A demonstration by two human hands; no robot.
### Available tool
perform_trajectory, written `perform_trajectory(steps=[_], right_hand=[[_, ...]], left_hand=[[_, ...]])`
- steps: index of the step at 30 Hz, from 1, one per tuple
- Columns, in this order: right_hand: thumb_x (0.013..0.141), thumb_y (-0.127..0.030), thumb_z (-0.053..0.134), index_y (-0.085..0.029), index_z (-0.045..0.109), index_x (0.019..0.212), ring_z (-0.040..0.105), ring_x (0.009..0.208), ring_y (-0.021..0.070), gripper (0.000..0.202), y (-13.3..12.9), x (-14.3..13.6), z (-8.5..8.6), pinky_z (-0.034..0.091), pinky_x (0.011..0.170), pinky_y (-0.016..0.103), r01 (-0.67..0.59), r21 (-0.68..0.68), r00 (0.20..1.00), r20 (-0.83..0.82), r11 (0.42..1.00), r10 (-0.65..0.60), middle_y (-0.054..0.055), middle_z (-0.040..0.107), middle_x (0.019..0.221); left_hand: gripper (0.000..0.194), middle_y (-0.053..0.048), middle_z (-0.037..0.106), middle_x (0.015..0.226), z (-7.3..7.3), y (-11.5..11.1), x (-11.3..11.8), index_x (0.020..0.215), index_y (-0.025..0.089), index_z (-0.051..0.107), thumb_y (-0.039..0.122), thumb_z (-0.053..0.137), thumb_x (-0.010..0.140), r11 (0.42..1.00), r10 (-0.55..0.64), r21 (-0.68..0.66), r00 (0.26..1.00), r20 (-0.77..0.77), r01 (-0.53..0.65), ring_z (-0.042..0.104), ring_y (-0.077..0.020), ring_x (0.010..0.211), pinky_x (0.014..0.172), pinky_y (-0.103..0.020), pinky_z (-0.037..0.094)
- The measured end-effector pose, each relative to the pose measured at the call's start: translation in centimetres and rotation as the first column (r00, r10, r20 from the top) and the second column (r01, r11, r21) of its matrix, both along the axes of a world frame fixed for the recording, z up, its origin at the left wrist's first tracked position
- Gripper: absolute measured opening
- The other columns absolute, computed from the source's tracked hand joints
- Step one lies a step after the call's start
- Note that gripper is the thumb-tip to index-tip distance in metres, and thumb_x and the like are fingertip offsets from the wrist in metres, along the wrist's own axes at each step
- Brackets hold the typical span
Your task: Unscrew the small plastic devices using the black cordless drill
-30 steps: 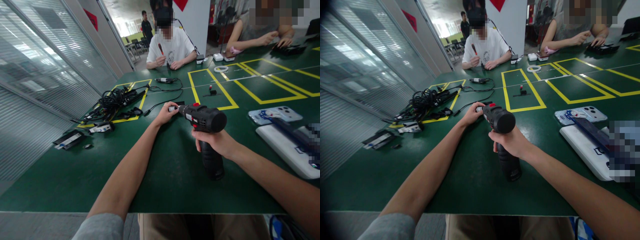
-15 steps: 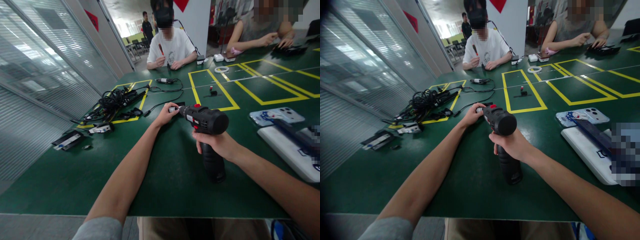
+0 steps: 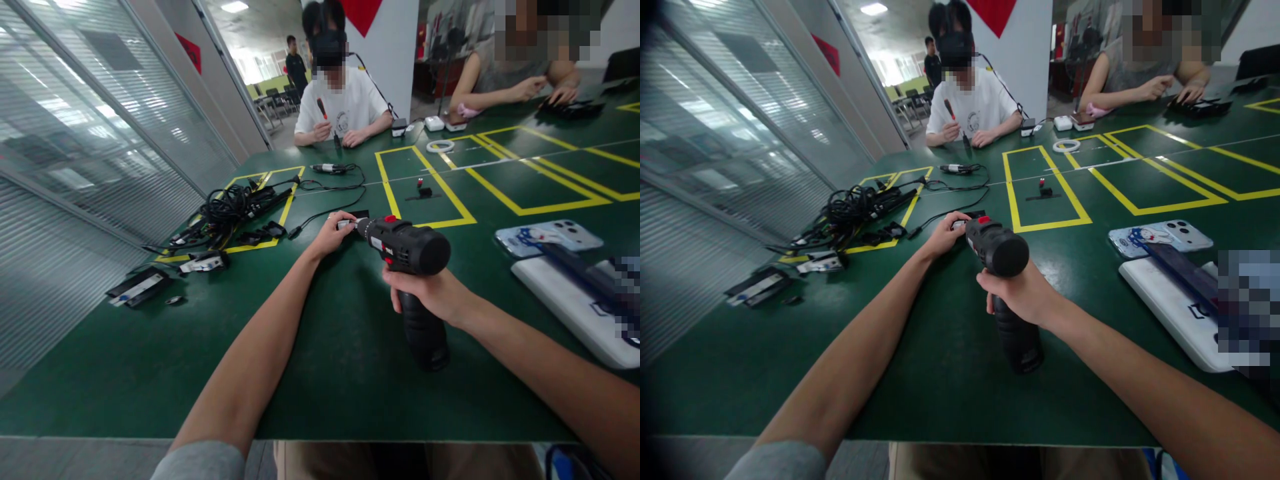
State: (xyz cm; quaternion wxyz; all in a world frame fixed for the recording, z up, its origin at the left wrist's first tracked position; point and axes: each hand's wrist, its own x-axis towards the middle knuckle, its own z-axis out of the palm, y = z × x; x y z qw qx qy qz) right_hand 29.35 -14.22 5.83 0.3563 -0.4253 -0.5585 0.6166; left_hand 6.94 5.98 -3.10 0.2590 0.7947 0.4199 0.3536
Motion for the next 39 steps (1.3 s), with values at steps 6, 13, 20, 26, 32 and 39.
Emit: perform_trajectory(steps=[6, 13, 20, 26, 32, 39], right_hand=[[0.082, -0.03, 0.068, -0.02, 0.06, 0.08, 0.06, 0.051, 0.0167, 0.013, -0.01, -0.12, -0.07, 0.046, 0.064, 0.036, 0.015, 0.011, 1.0, -0.023, 1.0, -0.015, -0.001, 0.062, 0.054], [0.081, -0.028, 0.068, -0.02, 0.06, 0.08, 0.058, 0.048, 0.0163, 0.011, 0.06, -0.24, -0.14, 0.045, 0.06, 0.035, 0.033, 0.005, 0.999, -0.016, 0.999, -0.033, -0.002, 0.062, 0.05], [0.079, -0.029, 0.07, -0.019, 0.06, 0.082, 0.059, 0.049, 0.0172, 0.014, 0.09, -0.15, -0.2, 0.045, 0.062, 0.035, 0.033, 0.016, 0.999, -0.003, 0.999, -0.033, -0.001, 0.063, 0.051], [0.076, -0.026, 0.07, -0.02, 0.057, 0.082, 0.059, 0.047, 0.0154, 0.016, 0.07, -0.21, -0.05, 0.045, 0.059, 0.033, 0.057, 0.014, 0.998, -0.042, 0.998, -0.056, -0.004, 0.062, 0.054], [0.079, -0.027, 0.069, -0.019, 0.058, 0.084, 0.059, 0.048, 0.0159, 0.014, 0.02, -0.12, -0.17, 0.045, 0.061, 0.034, 0.042, 0.024, 0.999, -0.019, 0.999, -0.041, -0.003, 0.063, 0.053], [0.078, -0.031, 0.069, -0.02, 0.058, 0.083, 0.059, 0.048, 0.0166, 0.016, 0.05, -0.15, -0.11, 0.046, 0.059, 0.034, 0.053, 0.017, 0.998, -0.023, 0.998, -0.053, -0.002, 0.062, 0.051]], left_hand=[[0.026, -0.005, 0.064, 0.111, -0.11, 0.12, 0.01, 0.106, 0.021, 0.066, 0.034, 0.058, 0.085, 1.0, 0.007, -0.023, 1.0, 0.014, -0.007, 0.054, -0.0211, 0.11, 0.101, -0.036, 0.042], [0.023, -0.005, 0.064, 0.109, 0.07, 0.01, 0.29, 0.102, 0.02, 0.066, 0.031, 0.058, 0.083, 0.999, 0.015, -0.047, 0.999, 0.05, -0.013, 0.054, -0.0217, 0.112, 0.107, -0.038, 0.039], [0.022, -0.004, 0.064, 0.106, 0.38, -0.09, 0.51, 0.1, 0.02, 0.066, 0.028, 0.058, 0.082, 0.998, 0.028, -0.062, 0.999, 0.045, -0.025, 0.054, -0.0216, 0.111, 0.106, -0.038, 0.039], [0.022, -0.005, 0.062, 0.107, 0.65, -0.42, 0.63, 0.1, 0.019, 0.066, 0.026, 0.057, 0.081, 0.996, 0.044, -0.082, 0.998, 0.054, -0.04, 0.054, -0.0211, 0.11, 0.106, -0.037, 0.039], [0.023, -0.005, 0.062, 0.107, 0.73, -0.5, 0.7, 0.1, 0.019, 0.066, 0.024, 0.057, 0.08, 0.995, 0.047, -0.091, 0.997, 0.063, -0.042, 0.054, -0.0214, 0.11, 0.106, -0.038, 0.04], [0.022, -0.005, 0.063, 0.107, 0.85, -0.6, 0.67, 0.099, 0.019, 0.066, 0.025, 0.056, 0.08, 0.996, 0.036, -0.084, 0.998, 0.056, -0.032, 0.054, -0.0218, 0.11, 0.107, -0.038, 0.039]])
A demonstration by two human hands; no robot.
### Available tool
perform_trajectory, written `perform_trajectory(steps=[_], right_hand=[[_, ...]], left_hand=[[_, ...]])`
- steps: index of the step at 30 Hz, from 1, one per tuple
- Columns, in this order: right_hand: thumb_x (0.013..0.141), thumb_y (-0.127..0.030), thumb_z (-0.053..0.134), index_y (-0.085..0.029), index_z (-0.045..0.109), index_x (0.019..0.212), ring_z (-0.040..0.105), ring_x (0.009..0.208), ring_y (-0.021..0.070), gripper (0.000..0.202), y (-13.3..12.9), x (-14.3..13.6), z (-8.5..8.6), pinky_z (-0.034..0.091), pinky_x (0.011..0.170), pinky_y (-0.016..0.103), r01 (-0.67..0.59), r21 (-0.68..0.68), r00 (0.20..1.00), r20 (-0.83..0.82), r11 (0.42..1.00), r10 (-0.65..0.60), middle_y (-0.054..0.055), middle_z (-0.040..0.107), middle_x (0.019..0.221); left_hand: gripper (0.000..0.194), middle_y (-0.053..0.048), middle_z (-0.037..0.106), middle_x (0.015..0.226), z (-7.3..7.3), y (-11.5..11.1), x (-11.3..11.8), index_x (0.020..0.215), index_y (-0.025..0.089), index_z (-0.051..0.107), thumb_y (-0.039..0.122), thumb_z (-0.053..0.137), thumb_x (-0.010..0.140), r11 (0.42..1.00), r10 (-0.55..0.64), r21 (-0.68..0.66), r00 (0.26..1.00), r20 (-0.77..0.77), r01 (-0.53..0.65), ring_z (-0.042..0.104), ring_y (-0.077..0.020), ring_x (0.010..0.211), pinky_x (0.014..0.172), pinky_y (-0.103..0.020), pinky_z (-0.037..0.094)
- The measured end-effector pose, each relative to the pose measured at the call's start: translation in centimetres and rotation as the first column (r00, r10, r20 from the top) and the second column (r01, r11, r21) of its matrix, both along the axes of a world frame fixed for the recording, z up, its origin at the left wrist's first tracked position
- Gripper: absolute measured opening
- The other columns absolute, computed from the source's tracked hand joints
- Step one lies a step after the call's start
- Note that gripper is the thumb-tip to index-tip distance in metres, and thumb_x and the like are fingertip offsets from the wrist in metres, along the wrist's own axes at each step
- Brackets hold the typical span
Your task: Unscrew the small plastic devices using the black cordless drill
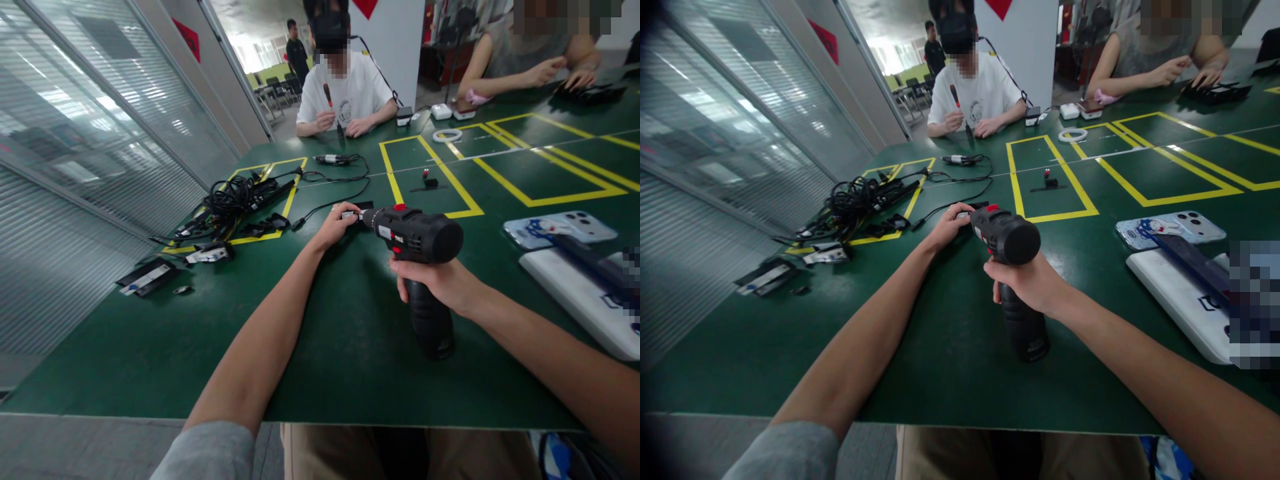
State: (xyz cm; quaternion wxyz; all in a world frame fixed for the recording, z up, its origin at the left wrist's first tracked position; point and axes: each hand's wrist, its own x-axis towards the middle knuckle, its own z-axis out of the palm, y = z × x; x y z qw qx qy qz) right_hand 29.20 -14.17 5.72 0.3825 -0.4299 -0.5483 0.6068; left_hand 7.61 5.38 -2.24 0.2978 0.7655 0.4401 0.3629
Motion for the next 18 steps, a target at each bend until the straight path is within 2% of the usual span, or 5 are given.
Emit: perform_trajectory(steps=[18], right_hand=[[0.083, -0.037, 0.067, -0.019, 0.062, 0.085, 0.058, 0.051, 0.018, 0.018, -0.04, 0.26, -0.16, 0.045, 0.064, 0.036, -0.013, -0.015, 0.998, 0.058, 1.0, 0.014, 0.0, 0.065, 0.052]], left_hand=[[0.025, -0.006, 0.061, 0.109, 0.01, 0.09, 0.01, 0.102, 0.018, 0.067, 0.026, 0.055, 0.081, 1.0, 0.011, -0.006, 1.0, -0.022, -0.012, 0.052, -0.022, 0.114, 0.11, -0.037, 0.036]])
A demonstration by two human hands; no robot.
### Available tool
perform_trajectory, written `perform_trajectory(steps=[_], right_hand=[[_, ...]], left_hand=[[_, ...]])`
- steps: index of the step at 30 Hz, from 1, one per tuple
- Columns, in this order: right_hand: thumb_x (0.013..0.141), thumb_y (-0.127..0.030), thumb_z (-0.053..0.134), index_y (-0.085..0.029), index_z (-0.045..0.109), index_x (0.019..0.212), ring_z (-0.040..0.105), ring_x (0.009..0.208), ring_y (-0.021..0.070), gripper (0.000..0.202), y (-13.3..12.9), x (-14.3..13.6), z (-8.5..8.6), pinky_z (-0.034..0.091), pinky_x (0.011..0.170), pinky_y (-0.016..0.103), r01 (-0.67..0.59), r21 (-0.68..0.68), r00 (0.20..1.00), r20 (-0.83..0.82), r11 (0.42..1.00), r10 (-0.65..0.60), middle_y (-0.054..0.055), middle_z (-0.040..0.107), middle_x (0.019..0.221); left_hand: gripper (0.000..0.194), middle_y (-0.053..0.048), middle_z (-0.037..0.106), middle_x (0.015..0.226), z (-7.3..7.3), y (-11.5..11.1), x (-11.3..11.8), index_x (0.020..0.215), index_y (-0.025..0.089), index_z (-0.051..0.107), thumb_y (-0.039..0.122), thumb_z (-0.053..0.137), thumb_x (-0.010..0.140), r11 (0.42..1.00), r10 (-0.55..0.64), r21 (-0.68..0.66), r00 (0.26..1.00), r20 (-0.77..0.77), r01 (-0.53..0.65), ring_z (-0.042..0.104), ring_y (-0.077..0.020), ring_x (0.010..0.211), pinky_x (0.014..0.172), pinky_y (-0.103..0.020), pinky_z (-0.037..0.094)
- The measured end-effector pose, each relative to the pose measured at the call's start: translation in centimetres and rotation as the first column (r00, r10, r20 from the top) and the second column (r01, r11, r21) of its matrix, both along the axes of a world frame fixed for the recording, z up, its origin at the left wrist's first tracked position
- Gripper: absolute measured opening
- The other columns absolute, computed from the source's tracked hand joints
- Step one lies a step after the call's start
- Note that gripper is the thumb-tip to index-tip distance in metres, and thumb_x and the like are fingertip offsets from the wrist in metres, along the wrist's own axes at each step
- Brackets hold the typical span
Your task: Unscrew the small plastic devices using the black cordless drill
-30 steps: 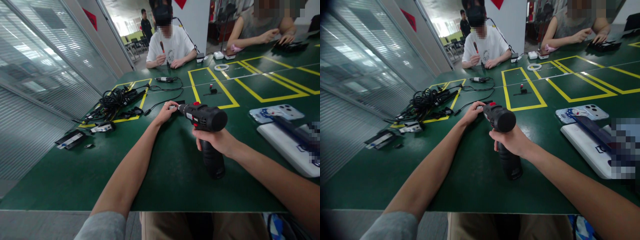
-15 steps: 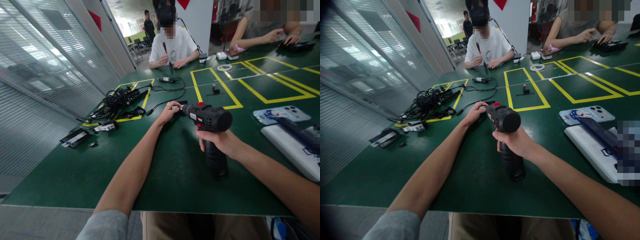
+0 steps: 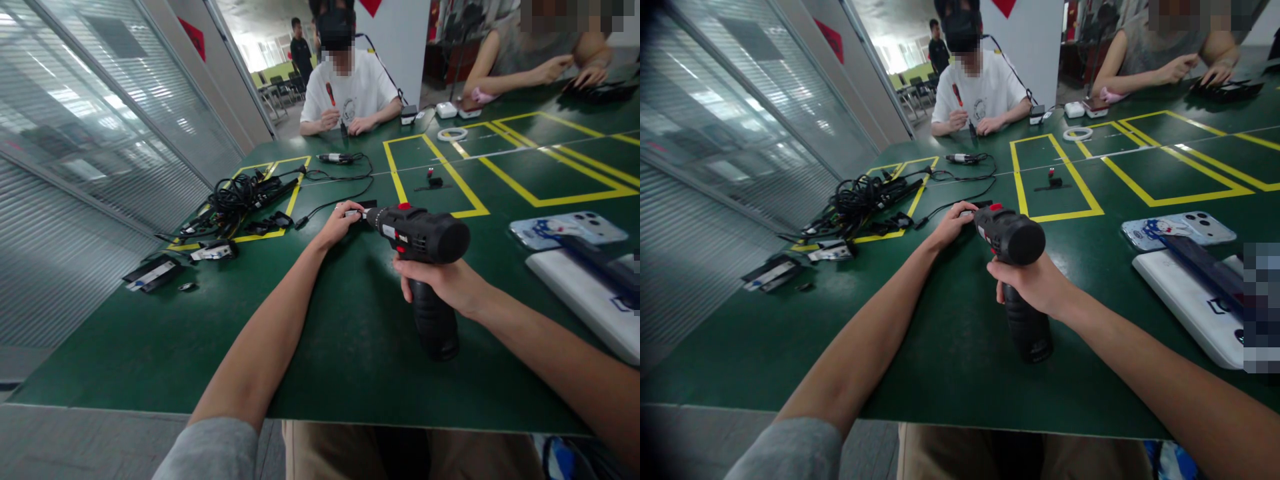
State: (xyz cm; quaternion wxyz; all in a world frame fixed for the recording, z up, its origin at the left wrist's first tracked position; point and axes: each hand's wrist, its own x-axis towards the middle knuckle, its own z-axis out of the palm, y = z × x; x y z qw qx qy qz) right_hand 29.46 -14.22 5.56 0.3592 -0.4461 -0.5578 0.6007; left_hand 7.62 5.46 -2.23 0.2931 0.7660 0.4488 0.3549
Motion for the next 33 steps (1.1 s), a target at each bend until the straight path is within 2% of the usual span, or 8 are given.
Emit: perform_trajectory(steps=[8, 12, 16, 18, 22, 28, 33], right_hand=[[0.085, -0.036, 0.068, -0.019, 0.064, 0.088, 0.059, 0.053, 0.0181, 0.018, 0.0, 0.1, -0.2, 0.043, 0.061, 0.034, -0.015, -0.014, 0.999, -0.048, 1.0, 0.014, 0.0, 0.065, 0.056], [0.083, -0.029, 0.068, -0.019, 0.066, 0.09, 0.059, 0.055, 0.0177, 0.013, -0.2, 0.4, -0.3, 0.042, 0.059, 0.033, -0.009, -0.038, 0.991, -0.136, 0.999, 0.004, 0.0, 0.063, 0.059], [0.08, -0.025, 0.067, -0.018, 0.066, 0.086, 0.058, 0.051, 0.0148, 0.009, -0.6, 0.6, 0.4, 0.042, 0.054, 0.03, 0.033, -0.098, 0.972, -0.227, 0.995, -0.054, 0.001, 0.065, 0.068], [0.078, -0.025, 0.068, -0.017, 0.066, 0.084, 0.057, 0.05, 0.0138, 0.009, -0.8, 0.7, 0.8, 0.042, 0.052, 0.029, 0.045, -0.107, 0.973, -0.222, 0.993, -0.068, 0.002, 0.067, 0.071], [0.076, -0.024, 0.068, -0.017, 0.066, 0.082, 0.056, 0.048, 0.0143, 0.009, -0.8, 1.0, 1.3, 0.04, 0.048, 0.028, 0.047, -0.116, 0.982, -0.177, 0.992, -0.067, 0.001, 0.064, 0.061], [0.08, -0.027, 0.064, -0.017, 0.067, 0.084, 0.054, 0.048, 0.0154, 0.011, -0.7, 1.2, 1.1, 0.041, 0.05, 0.029, -0.002, -0.176, 0.98, -0.194, 0.984, -0.033, 0.002, 0.062, 0.054], [0.078, -0.023, 0.067, -0.017, 0.068, 0.085, 0.056, 0.05, 0.0144, 0.009, -0.4, 1.1, 0.5, 0.044, 0.051, 0.029, 0.024, -0.178, 0.969, -0.237, 0.984, -0.067, 0.004, 0.067, 0.067]], left_hand=[[0.022, -0.004, 0.064, 0.108, -0.3, 0.2, -0.1, 0.099, 0.021, 0.068, 0.025, 0.054, 0.083, 0.999, 0.001, 0.038, 1.0, 0.004, -0.001, 0.053, -0.0216, 0.113, 0.109, -0.037, 0.037], [0.021, -0.004, 0.065, 0.108, -0.4, 0.0, -0.1, 0.099, 0.021, 0.069, 0.026, 0.055, 0.084, 0.997, 0.022, 0.069, 1.0, 0.002, -0.023, 0.055, -0.0211, 0.111, 0.108, -0.037, 0.039], [0.022, -0.004, 0.067, 0.109, -0.5, 0.0, -0.1, 0.1, 0.021, 0.069, 0.027, 0.056, 0.085, 0.995, 0.02, 0.099, 1.0, -0.004, -0.02, 0.056, -0.0209, 0.111, 0.106, -0.036, 0.041], [0.023, -0.004, 0.067, 0.111, -0.5, 0.0, -0.1, 0.102, 0.021, 0.069, 0.03, 0.056, 0.086, 0.995, 0.017, 0.101, 1.0, -0.002, -0.017, 0.056, -0.0207, 0.111, 0.106, -0.036, 0.041], [0.024, -0.006, 0.068, 0.11, -0.6, 0.0, -0.1, 0.102, 0.02, 0.069, 0.034, 0.056, 0.088, 0.993, 0.015, 0.113, 1.0, 0.014, -0.017, 0.058, -0.0204, 0.109, 0.105, -0.035, 0.042], [0.024, -0.006, 0.069, 0.11, -0.7, 0.1, -0.2, 0.101, 0.02, 0.07, 0.034, 0.057, 0.088, 0.991, 0.017, 0.129, 1.0, 0.002, -0.017, 0.059, -0.0206, 0.11, 0.104, -0.035, 0.043], [0.025, -0.006, 0.069, 0.111, -0.6, 0.1, -0.2, 0.102, 0.02, 0.07, 0.035, 0.057, 0.087, 0.991, 0.029, 0.132, 1.0, -0.004, -0.029, 0.059, -0.021, 0.11, 0.104, -0.036, 0.043]])
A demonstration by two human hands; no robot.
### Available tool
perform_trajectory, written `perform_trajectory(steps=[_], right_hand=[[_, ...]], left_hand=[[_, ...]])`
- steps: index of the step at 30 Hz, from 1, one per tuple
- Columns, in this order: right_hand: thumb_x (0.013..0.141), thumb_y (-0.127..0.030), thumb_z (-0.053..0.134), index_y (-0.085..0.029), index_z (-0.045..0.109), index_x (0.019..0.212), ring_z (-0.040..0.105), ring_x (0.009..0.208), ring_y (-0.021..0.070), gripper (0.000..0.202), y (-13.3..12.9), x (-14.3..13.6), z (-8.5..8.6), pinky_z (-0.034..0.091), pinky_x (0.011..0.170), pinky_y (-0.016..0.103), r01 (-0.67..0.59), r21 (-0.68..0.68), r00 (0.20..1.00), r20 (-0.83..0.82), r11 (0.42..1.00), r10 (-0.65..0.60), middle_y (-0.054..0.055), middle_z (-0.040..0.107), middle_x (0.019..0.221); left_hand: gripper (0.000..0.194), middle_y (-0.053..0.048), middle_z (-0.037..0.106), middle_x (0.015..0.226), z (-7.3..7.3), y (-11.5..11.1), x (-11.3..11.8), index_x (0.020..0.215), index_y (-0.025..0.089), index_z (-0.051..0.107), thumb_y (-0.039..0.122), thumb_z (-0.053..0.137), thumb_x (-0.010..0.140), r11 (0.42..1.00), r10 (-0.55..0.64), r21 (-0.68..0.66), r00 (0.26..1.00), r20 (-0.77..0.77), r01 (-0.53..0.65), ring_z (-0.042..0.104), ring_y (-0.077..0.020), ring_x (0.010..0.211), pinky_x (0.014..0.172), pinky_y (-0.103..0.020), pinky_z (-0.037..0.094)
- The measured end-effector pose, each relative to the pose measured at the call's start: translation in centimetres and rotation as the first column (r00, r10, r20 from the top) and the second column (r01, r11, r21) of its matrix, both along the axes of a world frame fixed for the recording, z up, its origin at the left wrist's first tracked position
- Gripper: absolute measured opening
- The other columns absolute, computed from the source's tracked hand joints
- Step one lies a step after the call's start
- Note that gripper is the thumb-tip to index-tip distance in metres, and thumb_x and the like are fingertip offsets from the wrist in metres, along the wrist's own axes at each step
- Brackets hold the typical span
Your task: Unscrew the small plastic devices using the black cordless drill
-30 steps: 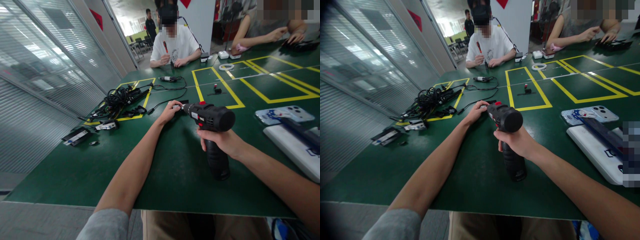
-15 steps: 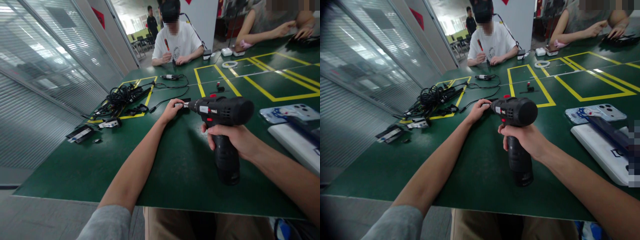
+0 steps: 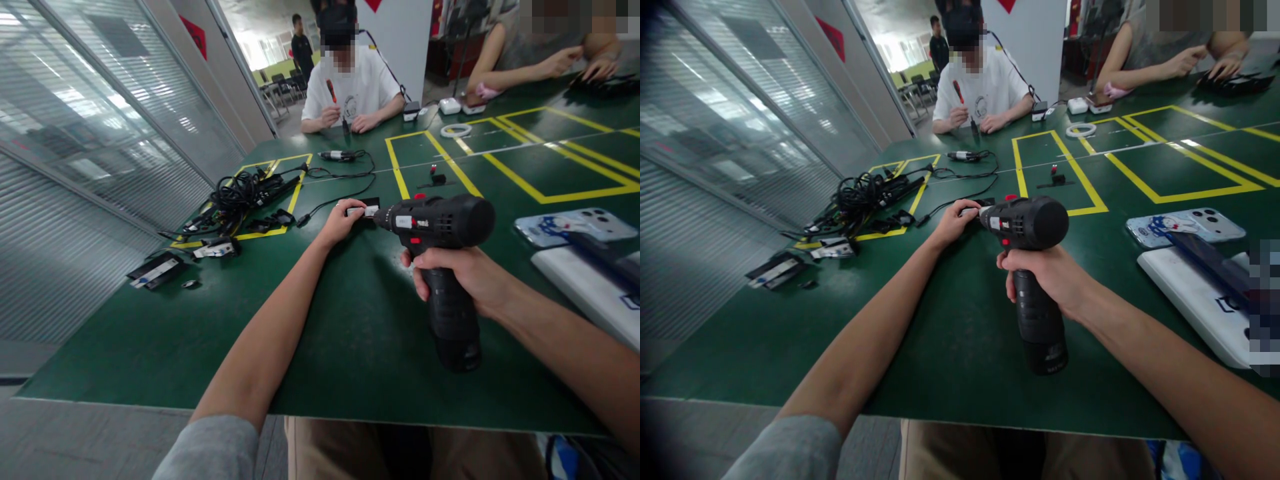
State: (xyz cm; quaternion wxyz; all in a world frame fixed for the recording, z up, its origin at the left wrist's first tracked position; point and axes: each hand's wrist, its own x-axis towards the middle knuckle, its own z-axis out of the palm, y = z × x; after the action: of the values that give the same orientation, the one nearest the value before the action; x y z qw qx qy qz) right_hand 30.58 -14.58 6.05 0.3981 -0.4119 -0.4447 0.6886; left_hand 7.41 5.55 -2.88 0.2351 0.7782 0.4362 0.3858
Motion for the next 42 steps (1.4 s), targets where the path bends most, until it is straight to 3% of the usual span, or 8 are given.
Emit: perform_trajectory(steps=[5, 14, 24, 42], right_hand=[[0.077, -0.023, 0.068, -0.017, 0.068, 0.09, 0.057, 0.052, 0.0151, 0.014, 0.2, 0.2, -0.5, 0.045, 0.051, 0.031, 0.027, -0.024, 0.998, -0.056, 0.999, -0.028, 0.005, 0.069, 0.075], [0.077, -0.021, 0.065, -0.017, 0.066, 0.085, 0.056, 0.049, 0.0146, 0.009, 0.1, -0.3, -0.8, 0.043, 0.05, 0.03, 0.03, -0.025, 0.999, -0.043, 0.999, -0.031, 0.002, 0.065, 0.065], [0.078, -0.032, 0.069, -0.019, 0.063, 0.078, 0.057, 0.048, 0.0176, 0.014, -0.3, -1.1, -0.6, 0.043, 0.054, 0.032, -0.026, 0.087, 0.977, 0.214, 0.996, 0.006, 0.002, 0.063, 0.052], [0.073, -0.02, 0.066, -0.018, 0.058, 0.077, 0.058, 0.045, 0.0155, 0.009, -0.2, -1.7, -0.2, 0.045, 0.051, 0.03, -0.007, 0.11, 0.988, 0.155, 0.994, -0.01, -0.002, 0.059, 0.051]], left_hand=[[0.025, -0.006, 0.069, 0.112, 0.2, -0.1, 0.1, 0.103, 0.02, 0.07, 0.036, 0.058, 0.087, 1.0, -0.002, -0.012, 1.0, -0.007, 0.002, 0.059, -0.0212, 0.11, 0.104, -0.036, 0.043], [0.024, -0.006, 0.07, 0.111, 0.1, 0.0, 0.0, 0.102, 0.02, 0.071, 0.033, 0.057, 0.087, 1.0, -0.013, -0.016, 1.0, -0.001, 0.013, 0.06, -0.0211, 0.11, 0.105, -0.036, 0.043], [0.026, -0.006, 0.071, 0.109, 0.0, 0.4, -0.1, 0.102, 0.02, 0.072, 0.034, 0.059, 0.085, 0.999, -0.018, -0.035, 1.0, 0.016, 0.019, 0.059, -0.022, 0.111, 0.104, -0.037, 0.043], [0.027, -0.006, 0.072, 0.11, 0.1, 0.3, -0.1, 0.1, 0.019, 0.074, 0.037, 0.061, 0.084, 0.999, 0.01, -0.038, 0.999, 0.044, -0.008, 0.061, -0.0221, 0.108, 0.103, -0.037, 0.044]])
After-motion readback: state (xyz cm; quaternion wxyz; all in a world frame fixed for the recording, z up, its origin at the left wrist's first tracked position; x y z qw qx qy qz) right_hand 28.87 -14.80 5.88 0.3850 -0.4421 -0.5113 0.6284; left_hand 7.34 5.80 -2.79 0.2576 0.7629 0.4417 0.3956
